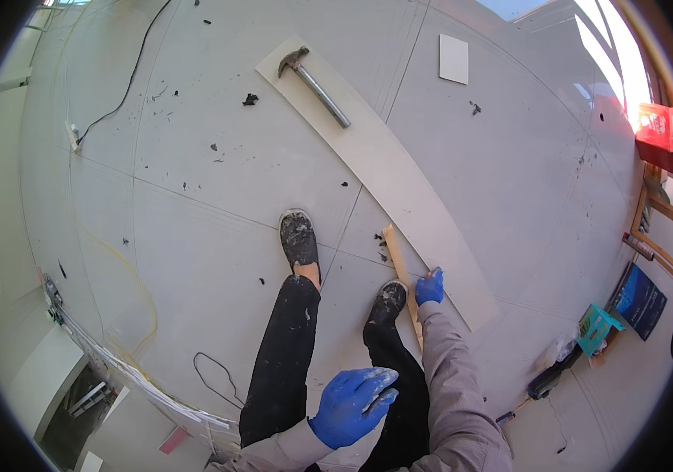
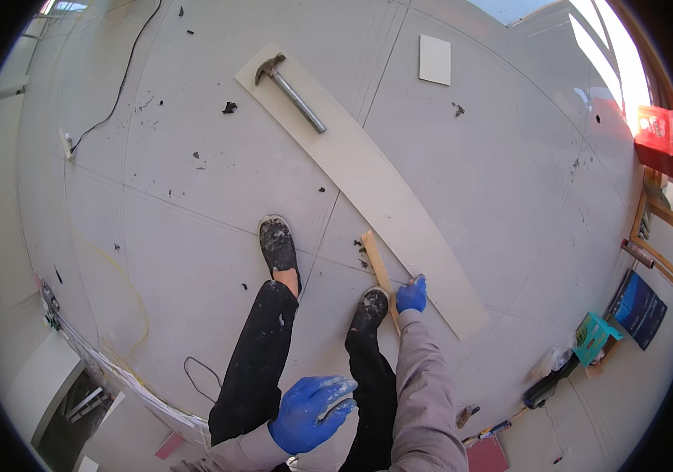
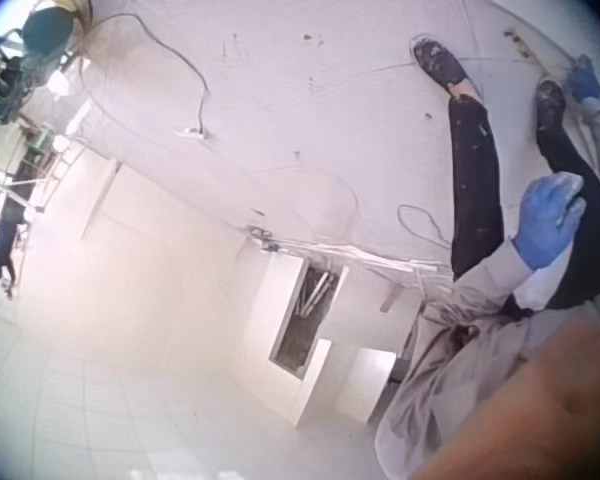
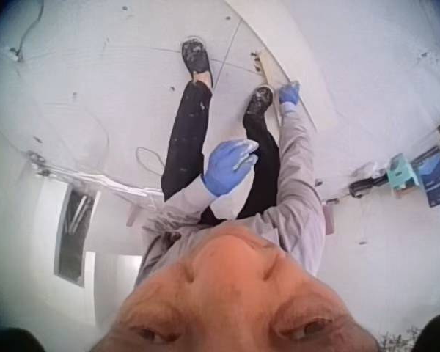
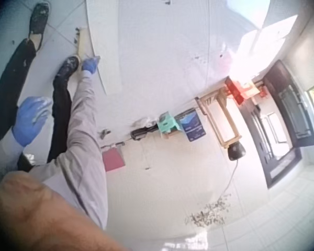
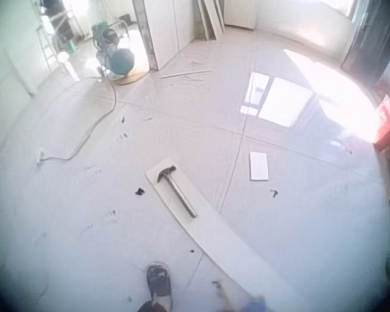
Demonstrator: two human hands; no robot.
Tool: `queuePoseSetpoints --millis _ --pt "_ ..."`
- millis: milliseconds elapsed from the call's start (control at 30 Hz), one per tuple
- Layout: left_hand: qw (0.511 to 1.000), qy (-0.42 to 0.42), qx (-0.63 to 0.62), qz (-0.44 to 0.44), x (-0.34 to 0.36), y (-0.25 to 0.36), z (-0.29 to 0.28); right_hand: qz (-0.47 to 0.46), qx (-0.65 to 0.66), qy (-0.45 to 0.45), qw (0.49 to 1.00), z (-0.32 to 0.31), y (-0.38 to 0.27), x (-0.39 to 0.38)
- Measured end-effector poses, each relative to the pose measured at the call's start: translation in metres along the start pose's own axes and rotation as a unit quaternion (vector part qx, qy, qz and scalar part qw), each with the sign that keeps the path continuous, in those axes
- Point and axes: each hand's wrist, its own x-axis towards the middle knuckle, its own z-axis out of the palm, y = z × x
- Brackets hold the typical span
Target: The person positions a large white drywall sheet on the floor, aligns it with other pieces, and uses a utility knife to score and snap the board along a straight line. The person then lifts and moves the cut piece aside.
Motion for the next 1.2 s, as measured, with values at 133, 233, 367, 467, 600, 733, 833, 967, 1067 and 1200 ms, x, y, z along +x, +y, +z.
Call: queuePoseSetpoints --millis 133,233,367,467,600,733,833,967,1067,1200 --pt "0.997 0.01 0.013 0.07 0.048 -0.009 -0.026 -0.303 -0.035 0.014 0.952 -0.044 -0.218 0.035" --pt "0.998 0.02 -0.025 0.048 0.042 0.008 -0.041 -0.432 -0.056 0.054 0.898 -0.043 -0.353 0.05" --pt "0.997 0.077 0.001 -0.008 0.04 0.003 -0.098 -0.529 -0.132 0.043 0.837 -0.004 -0.529 0.054" --pt "0.991 0.129 -0.024 0.014 0.049 -0.02 -0.102 -0.466 -0.163 0.052 0.868 -0.016 -0.565 0.101" --pt "0.975 0.177 -0.121 -0.051 0.041 -0.029 -0.114 -0.406 -0.014 -0.162 0.899 -0.02 -0.551 0.009" --pt "0.847 0.273 -0.392 -0.231 -0.025 -0.028 -0.081 -0.145 -0.077 -0.475 0.865 -0.114 -0.506 -0.18" --pt "0.684 0.285 -0.622 -0.253 -0.064 -0.022 -0.13 -0.197 -0.199 -0.526 0.803 -0.203 -0.53 -0.355" --pt "0.354 0.292 -0.872 -0.171 -0.143 -0.002 -0.277 -0.444 -0.263 -0.584 0.627 -0.27 -0.582 -0.58" --pt "0.306 0.37 -0.877 0.03 -0.221 0.016 -0.386 -0.693 -0.427 -0.389 0.431 -0.284 -0.645 -0.738" --pt "0.316 0.342 -0.865 0.19 -0.305 -0.009 -0.523 -0.834 -0.347 -0.356 0.24 -0.228 -0.735 -0.867"
